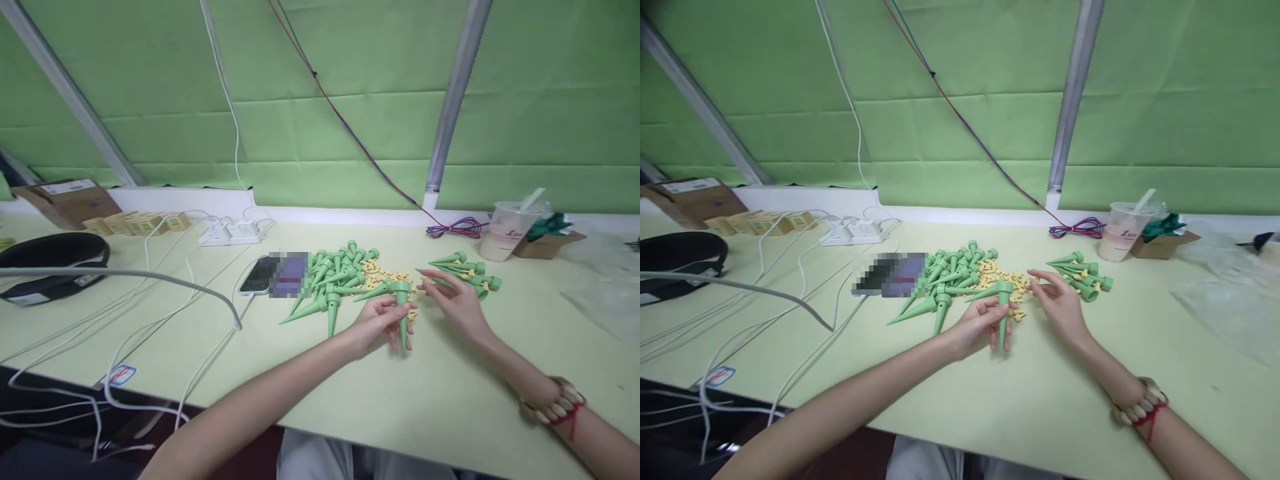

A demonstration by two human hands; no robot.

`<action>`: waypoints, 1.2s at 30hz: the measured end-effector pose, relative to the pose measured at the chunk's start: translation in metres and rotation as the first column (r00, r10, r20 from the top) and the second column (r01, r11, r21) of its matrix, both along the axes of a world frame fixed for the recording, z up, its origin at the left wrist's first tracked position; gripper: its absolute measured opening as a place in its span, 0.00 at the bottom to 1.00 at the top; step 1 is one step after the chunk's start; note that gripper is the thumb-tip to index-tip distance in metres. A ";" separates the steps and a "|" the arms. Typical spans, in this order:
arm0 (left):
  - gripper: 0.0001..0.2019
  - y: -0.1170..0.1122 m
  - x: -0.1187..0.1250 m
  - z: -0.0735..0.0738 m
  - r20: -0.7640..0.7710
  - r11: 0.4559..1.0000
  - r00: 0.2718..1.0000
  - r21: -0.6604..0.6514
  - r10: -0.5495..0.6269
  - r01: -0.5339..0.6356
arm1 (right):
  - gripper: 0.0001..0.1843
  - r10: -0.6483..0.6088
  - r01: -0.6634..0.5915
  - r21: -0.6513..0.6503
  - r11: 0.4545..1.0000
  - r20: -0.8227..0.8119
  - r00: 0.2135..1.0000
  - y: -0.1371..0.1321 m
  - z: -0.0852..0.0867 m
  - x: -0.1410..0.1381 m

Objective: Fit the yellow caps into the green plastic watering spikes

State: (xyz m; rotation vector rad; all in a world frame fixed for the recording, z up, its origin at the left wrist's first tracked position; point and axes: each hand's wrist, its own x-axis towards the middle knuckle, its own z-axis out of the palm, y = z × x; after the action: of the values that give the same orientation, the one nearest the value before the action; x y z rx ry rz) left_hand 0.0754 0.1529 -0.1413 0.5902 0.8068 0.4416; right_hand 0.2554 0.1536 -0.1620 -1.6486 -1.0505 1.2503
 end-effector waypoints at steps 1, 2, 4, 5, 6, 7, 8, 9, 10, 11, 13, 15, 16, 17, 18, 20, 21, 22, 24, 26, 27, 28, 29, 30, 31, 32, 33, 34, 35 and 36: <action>0.25 -0.001 0.001 0.000 -0.029 0.999 0.999 0.021 0.034 -0.034 | 0.24 -0.027 0.028 -0.020 0.999 0.016 0.999 0.000 0.001 0.002; 0.24 -0.002 0.001 0.001 -0.060 0.996 0.995 0.044 0.076 -0.073 | 0.25 -0.038 0.039 -0.053 0.998 0.028 0.999 -0.001 0.002 0.003; 0.24 -0.004 0.002 0.001 -0.125 0.984 0.978 0.086 0.165 -0.155 | 0.27 -0.053 0.058 -0.106 0.993 0.049 0.997 -0.003 0.004 0.002; 0.24 -0.005 0.003 0.001 -0.152 0.978 0.969 0.102 0.196 -0.182 | 0.27 -0.049 0.056 -0.129 0.990 0.054 0.997 -0.003 0.005 0.000; 0.24 -0.006 0.003 0.001 -0.173 0.972 0.960 0.117 0.220 -0.202 | 0.28 -0.043 0.051 -0.147 0.988 0.056 0.998 -0.004 0.006 -0.001; 0.24 -0.007 0.003 0.000 -0.187 0.969 0.954 0.128 0.234 -0.213 | 0.28 -0.035 0.043 -0.161 0.986 0.057 0.998 -0.005 0.007 -0.003; 0.23 -0.008 0.004 -0.001 -0.197 0.967 0.950 0.134 0.241 -0.217 | 0.28 -0.030 0.040 -0.169 0.985 0.059 0.998 -0.006 0.008 -0.005; 0.23 -0.010 0.004 -0.002 -0.203 0.967 0.949 0.134 0.242 -0.218 | 0.29 -0.032 0.042 -0.172 0.984 0.064 0.997 -0.006 0.009 -0.006; 0.22 -0.011 0.004 -0.003 -0.205 0.969 0.950 0.124 0.234 -0.212 | 0.30 -0.037 0.049 -0.173 0.984 0.071 0.997 -0.006 0.009 -0.008; 0.22 -0.013 0.005 -0.005 -0.201 0.973 0.954 0.109 0.222 -0.203 | 0.31 -0.044 0.057 -0.176 0.983 0.077 0.996 -0.006 0.009 -0.008; 0.20 -0.016 0.005 -0.007 -0.178 0.980 0.965 0.088 0.192 -0.178 | 0.30 -0.047 0.062 -0.196 0.979 0.077 0.996 -0.006 0.007 -0.009; 0.19 -0.019 0.005 -0.007 -0.153 0.983 0.973 0.088 0.173 -0.161 | 0.27 -0.038 0.052 -0.228 0.972 0.066 0.997 -0.006 0.003 -0.008; 0.19 -0.020 0.005 -0.007 -0.147 0.984 0.975 0.088 0.167 -0.155 | 0.25 -0.033 0.047 -0.240 0.970 0.063 0.997 -0.006 0.001 -0.008; 0.19 -0.021 0.004 -0.007 -0.148 0.984 0.975 0.086 0.168 -0.157 | 0.24 -0.031 0.047 -0.246 0.968 0.066 0.997 -0.006 -0.001 -0.008; 0.19 -0.021 0.004 -0.007 -0.156 0.983 0.972 0.082 0.173 -0.162 | 0.23 -0.030 0.048 -0.252 0.967 0.073 0.997 -0.007 -0.003 -0.007; 0.20 -0.022 0.004 -0.007 -0.186 0.979 0.962 0.070 0.202 -0.193 | 0.22 -0.034 0.057 -0.263 0.963 0.091 0.995 -0.007 -0.007 -0.007; 0.20 -0.022 0.004 -0.008 -0.201 0.976 0.955 0.065 0.219 -0.210 | 0.21 -0.039 0.064 -0.268 0.961 0.098 0.994 -0.007 -0.008 -0.006; 0.20 -0.023 0.003 -0.008 -0.213 0.972 0.948 0.061 0.236 -0.229 | 0.21 -0.046 0.073 -0.273 0.959 0.106 0.993 -0.007 -0.008 -0.006; 0.21 -0.023 0.003 -0.010 -0.218 0.967 0.942 0.046 0.256 -0.252 | 0.21 -0.059 0.093 -0.282 0.955 0.128 0.990 -0.005 -0.009 -0.007; 0.20 -0.024 0.002 -0.012 -0.209 0.966 0.944 0.027 0.257 -0.257 | 0.20 -0.077 0.124 -0.295 0.947 0.167 0.983 -0.003 -0.009 -0.007; 0.20 -0.024 0.002 -0.012 -0.204 0.967 0.945 0.022 0.255 -0.255 | 0.19 -0.089 0.143 -0.303 0.942 0.187 0.978 -0.002 -0.009 -0.006; 0.20 -0.025 0.001 -0.013 -0.199 0.968 0.947 0.025 0.251 -0.251 | 0.19 -0.104 0.165 -0.309 0.937 0.205 0.973 -0.001 -0.010 -0.006; 0.20 -0.025 0.001 -0.013 -0.196 0.969 0.949 0.038 0.248 -0.246 | 0.18 -0.116 0.183 -0.316 0.931 0.219 0.969 0.000 -0.012 -0.005; 0.21 -0.025 0.001 -0.012 -0.197 0.969 0.949 0.056 0.247 -0.241 | 0.18 -0.125 0.197 -0.323 0.926 0.229 0.965 0.001 -0.014 -0.004; 0.21 -0.025 0.000 -0.011 -0.202 0.969 0.948 0.070 0.248 -0.239 | 0.17 -0.133 0.206 -0.325 0.923 0.234 0.963 0.002 -0.016 -0.004; 0.22 -0.025 0.000 -0.010 -0.206 0.968 0.946 0.072 0.250 -0.240 | 0.17 -0.137 0.208 -0.325 0.923 0.229 0.964 0.003 -0.018 -0.003; 0.22 -0.025 0.000 -0.009 -0.212 0.967 0.943 0.061 0.255 -0.247 | 0.16 -0.144 0.211 -0.319 0.924 0.222 0.964 0.003 -0.019 -0.003; 0.24 -0.025 0.001 -0.007 -0.218 0.965 0.941 0.038 0.261 -0.259 | 0.17 -0.155 0.217 -0.311 0.925 0.212 0.965 0.004 -0.021 -0.003; 0.25 -0.024 0.001 -0.005 -0.220 0.962 0.937 0.012 0.270 -0.274 | 0.17 -0.170 0.228 -0.303 0.926 0.204 0.964 0.005 -0.021 -0.004; 0.26 -0.024 0.001 -0.003 -0.222 0.957 0.934 -0.009 0.281 -0.291 | 0.18 -0.188 0.244 -0.296 0.924 0.206 0.960 0.005 -0.022 -0.005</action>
State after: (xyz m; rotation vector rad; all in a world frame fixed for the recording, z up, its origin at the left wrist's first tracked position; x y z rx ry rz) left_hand 0.0767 0.1294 -0.1447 0.4877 1.1183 0.6321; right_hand 0.2504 0.1591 -0.1837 -2.0923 -0.7648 1.1891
